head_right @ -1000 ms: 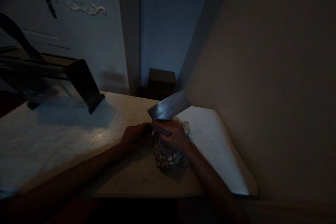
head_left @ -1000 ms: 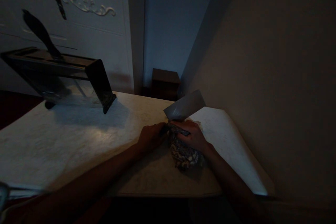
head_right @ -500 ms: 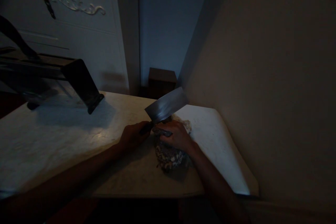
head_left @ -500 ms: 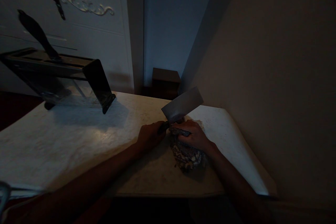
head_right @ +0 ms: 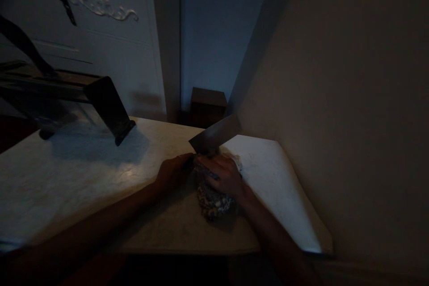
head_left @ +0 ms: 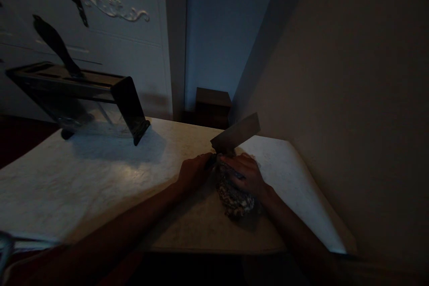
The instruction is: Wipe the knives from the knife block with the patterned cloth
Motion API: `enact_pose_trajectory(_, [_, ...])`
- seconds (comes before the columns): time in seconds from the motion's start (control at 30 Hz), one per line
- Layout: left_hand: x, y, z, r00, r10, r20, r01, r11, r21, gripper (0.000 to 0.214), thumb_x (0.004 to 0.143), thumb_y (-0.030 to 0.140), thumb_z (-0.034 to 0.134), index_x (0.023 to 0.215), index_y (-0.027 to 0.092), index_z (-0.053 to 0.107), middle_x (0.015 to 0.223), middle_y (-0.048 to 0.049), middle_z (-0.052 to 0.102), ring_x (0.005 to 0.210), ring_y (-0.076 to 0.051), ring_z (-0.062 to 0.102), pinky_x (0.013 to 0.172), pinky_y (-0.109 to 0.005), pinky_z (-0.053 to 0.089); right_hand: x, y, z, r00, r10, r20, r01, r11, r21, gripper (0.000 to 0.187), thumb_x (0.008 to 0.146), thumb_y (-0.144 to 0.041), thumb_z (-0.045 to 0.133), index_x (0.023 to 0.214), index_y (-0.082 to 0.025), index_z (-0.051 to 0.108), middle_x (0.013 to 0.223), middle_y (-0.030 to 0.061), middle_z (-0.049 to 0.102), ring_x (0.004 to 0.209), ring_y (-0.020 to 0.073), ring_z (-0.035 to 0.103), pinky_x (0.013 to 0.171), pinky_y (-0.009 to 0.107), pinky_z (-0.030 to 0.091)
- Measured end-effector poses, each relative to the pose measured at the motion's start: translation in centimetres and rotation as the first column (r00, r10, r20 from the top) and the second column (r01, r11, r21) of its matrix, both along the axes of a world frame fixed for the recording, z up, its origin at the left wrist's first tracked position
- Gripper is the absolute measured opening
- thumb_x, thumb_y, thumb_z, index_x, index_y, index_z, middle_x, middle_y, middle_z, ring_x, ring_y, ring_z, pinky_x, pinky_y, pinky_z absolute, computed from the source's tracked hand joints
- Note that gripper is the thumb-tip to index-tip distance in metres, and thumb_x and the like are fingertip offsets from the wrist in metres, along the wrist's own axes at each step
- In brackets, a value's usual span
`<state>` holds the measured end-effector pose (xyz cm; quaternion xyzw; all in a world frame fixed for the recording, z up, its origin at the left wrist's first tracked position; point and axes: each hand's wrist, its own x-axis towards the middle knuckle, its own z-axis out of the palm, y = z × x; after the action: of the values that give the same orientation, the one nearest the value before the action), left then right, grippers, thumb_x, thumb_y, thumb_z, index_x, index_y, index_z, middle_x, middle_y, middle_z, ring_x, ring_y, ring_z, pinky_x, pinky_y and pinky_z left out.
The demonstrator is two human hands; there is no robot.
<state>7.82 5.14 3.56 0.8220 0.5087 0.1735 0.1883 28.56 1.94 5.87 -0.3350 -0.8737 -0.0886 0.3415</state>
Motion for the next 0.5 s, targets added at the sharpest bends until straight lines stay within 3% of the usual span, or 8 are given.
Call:
enact_pose_trajectory(0.13, [0.1,-0.2,0.2,0.999,-0.027,-0.04,0.029,0.999,0.035,0.037,0.095,0.032,0.045,0.13,0.026,0.056,0.118,-0.0056,0.069,0.101,-0.024,0.067,0.08,-0.032,0.049,-1.0,-0.1,0.2,0.989,-0.088,0.119,0.082,0.995,0.051,0.034,0.095,-0.028,0.051,0.125,-0.017,0.062,0.077,0.0031,0.067,0.07,0.0167,0.058,0.066,0.032,0.04])
enact_pose_trajectory(0.3, [0.5,-0.4,0.5,0.988,-0.015,-0.154,0.023,0.999,0.048,0.037,0.097,0.033,0.04,0.129,0.025,0.056,0.105,-0.0067,0.07,0.091,-0.025,0.069,0.071,-0.032,0.048,-1.8,-0.4,0.3,0.944,-0.231,0.234,0.206,0.97,0.126,0.031,0.097,-0.029,0.051,0.123,-0.017,0.065,0.073,0.0027,0.062,0.068,0.0157,0.052,0.066,0.032,0.033])
enact_pose_trajectory(0.5, [0.8,-0.6,0.5,0.98,-0.004,-0.2,0.014,0.999,0.045,0.038,0.098,0.034,0.036,0.128,0.021,0.056,0.098,-0.0102,0.07,0.087,-0.026,0.069,0.069,-0.033,0.047,-2.3,-0.4,0.1,0.922,-0.319,0.219,0.271,0.936,0.225,0.031,0.098,-0.025,0.049,0.124,-0.021,0.065,0.068,0.0026,0.055,0.066,0.0159,0.046,0.066,0.032,0.03])
